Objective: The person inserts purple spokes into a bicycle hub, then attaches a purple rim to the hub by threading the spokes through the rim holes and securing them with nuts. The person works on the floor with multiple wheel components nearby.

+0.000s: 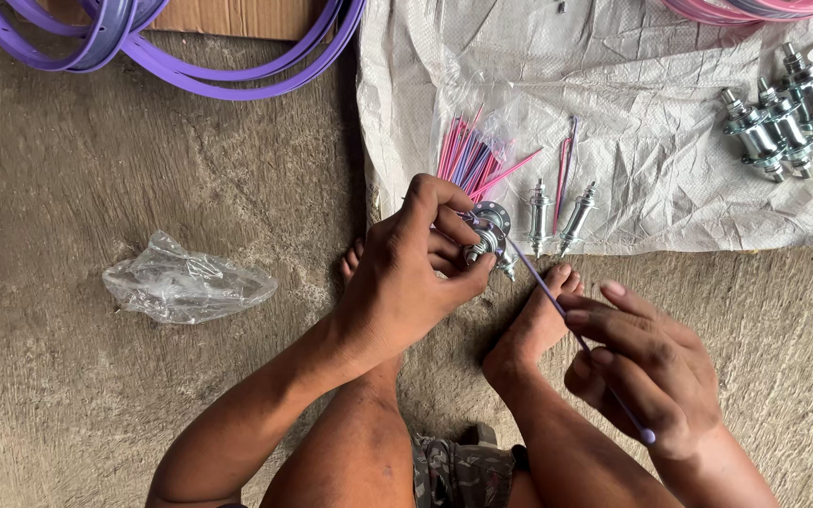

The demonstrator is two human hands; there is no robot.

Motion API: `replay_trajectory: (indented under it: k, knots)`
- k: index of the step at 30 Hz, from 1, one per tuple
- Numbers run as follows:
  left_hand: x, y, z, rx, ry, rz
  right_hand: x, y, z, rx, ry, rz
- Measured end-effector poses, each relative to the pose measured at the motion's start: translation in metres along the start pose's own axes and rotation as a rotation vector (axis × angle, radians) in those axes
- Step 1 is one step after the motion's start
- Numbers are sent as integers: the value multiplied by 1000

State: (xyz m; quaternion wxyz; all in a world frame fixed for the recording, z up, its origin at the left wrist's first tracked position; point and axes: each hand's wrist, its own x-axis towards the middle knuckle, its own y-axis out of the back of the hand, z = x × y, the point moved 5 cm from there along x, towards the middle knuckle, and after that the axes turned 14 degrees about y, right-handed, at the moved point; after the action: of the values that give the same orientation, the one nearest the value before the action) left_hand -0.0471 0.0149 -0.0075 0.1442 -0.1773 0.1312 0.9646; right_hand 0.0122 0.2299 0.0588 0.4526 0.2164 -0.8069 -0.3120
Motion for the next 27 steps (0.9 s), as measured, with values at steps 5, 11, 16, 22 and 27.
replay_trajectory:
  k: [5, 11, 16, 22, 27]
  knots:
    - [-1, -4, 0, -11, -28, -14, 12, -8, 0, -8, 62, -51]
    - [-3, -6, 1, -17, -66, 1, 23, -11, -4, -64, 187, -129]
    - [-3, -6, 4, -31, -104, 19, 28, -1, -9, -20, 156, -152]
    - [-5, -8, 7, -3, -125, 39, 31, -7, -9, -17, 181, -161]
    - [-6, -10, 4, 31, -153, 40, 33, -10, -7, -46, 179, -173]
